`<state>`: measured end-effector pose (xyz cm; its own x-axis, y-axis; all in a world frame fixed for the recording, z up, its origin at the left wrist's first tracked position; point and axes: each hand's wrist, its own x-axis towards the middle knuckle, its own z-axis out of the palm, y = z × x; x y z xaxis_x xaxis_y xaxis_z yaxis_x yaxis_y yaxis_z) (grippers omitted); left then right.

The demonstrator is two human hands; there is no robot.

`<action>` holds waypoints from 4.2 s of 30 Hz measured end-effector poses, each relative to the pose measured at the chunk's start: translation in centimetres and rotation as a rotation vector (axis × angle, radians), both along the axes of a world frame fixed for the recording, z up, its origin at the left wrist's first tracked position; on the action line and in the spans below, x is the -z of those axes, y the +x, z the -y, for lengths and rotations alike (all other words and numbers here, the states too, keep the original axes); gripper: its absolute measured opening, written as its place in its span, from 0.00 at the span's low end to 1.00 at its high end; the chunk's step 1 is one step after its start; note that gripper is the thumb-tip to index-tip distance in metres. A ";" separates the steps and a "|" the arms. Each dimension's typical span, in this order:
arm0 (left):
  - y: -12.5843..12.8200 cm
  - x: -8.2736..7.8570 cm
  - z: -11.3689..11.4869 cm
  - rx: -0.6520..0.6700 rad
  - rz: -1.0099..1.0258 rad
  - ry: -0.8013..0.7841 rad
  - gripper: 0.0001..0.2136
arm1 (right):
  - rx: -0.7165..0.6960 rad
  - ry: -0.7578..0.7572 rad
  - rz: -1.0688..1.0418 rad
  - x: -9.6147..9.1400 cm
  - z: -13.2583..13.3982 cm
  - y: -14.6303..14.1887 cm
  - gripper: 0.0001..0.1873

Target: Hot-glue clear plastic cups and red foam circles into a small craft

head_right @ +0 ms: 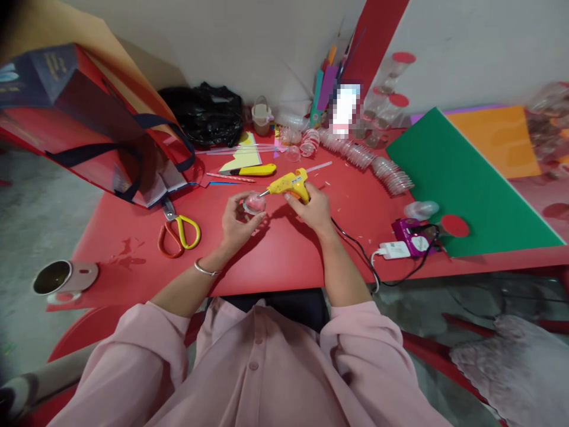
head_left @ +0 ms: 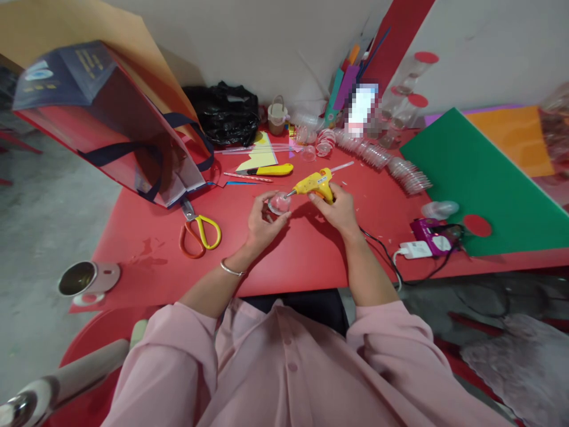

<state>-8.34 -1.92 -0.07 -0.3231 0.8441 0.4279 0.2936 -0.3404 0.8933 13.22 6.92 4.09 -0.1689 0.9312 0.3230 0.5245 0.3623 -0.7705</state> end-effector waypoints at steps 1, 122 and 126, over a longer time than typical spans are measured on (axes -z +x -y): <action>0.0 0.0 0.0 -0.004 0.010 0.003 0.28 | 0.001 -0.001 0.002 0.0 0.0 0.0 0.25; -1.2 -1.6 -0.2 0.577 1.090 -0.370 0.18 | -0.008 -0.032 0.085 1.9 -0.1 -0.1 0.22; -1.2 -1.9 -0.1 0.588 1.081 -0.374 0.17 | -0.003 -0.013 0.045 2.1 -0.1 -0.1 0.22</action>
